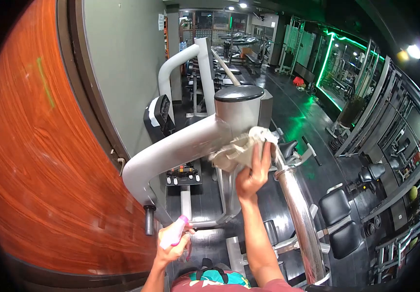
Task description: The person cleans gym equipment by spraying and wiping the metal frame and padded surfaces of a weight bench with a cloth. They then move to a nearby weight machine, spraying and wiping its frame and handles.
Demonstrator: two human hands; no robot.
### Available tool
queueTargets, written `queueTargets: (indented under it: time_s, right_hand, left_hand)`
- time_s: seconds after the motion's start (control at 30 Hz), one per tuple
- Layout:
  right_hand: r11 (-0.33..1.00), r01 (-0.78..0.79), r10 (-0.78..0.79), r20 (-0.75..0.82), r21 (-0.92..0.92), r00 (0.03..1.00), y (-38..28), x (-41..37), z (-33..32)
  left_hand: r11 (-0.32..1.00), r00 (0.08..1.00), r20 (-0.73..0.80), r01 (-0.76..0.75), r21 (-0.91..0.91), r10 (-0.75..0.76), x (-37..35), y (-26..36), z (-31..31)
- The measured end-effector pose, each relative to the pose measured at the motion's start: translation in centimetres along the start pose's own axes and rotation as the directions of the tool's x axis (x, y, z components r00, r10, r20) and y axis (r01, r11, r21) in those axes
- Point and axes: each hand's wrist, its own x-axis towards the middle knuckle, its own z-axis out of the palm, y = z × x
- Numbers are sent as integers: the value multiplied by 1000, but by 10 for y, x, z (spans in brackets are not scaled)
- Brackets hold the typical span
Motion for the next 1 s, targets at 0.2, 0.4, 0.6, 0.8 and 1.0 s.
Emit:
queueTargets:
  time_s: [0.2,0.4,0.6,0.8,1.0]
  right_hand:
    - [998,21,-4,263,-62,965,20,-49,44]
    - [983,-160,183,430,-89,884,70,-182,12]
    - [932,-354,360,256,-70,897,70,-230,0]
    - [989,-93,70,183,119,981,14,-101,10]
    - [956,236,-174,309,-174,935,36,-99,50]
  left_hand:
    - [997,1000,8,-30,73,29,-5,-9,-1]
    - [982,992,-5,-125,141,128,-20,-20,-6]
    - [987,996,-10,-89,137,92,-29,-15,-10]
    - [987,993,-15,-116,111,118,-29,-12,-6]
    - [991,996,22,-82,103,81,-31,-16,-5]
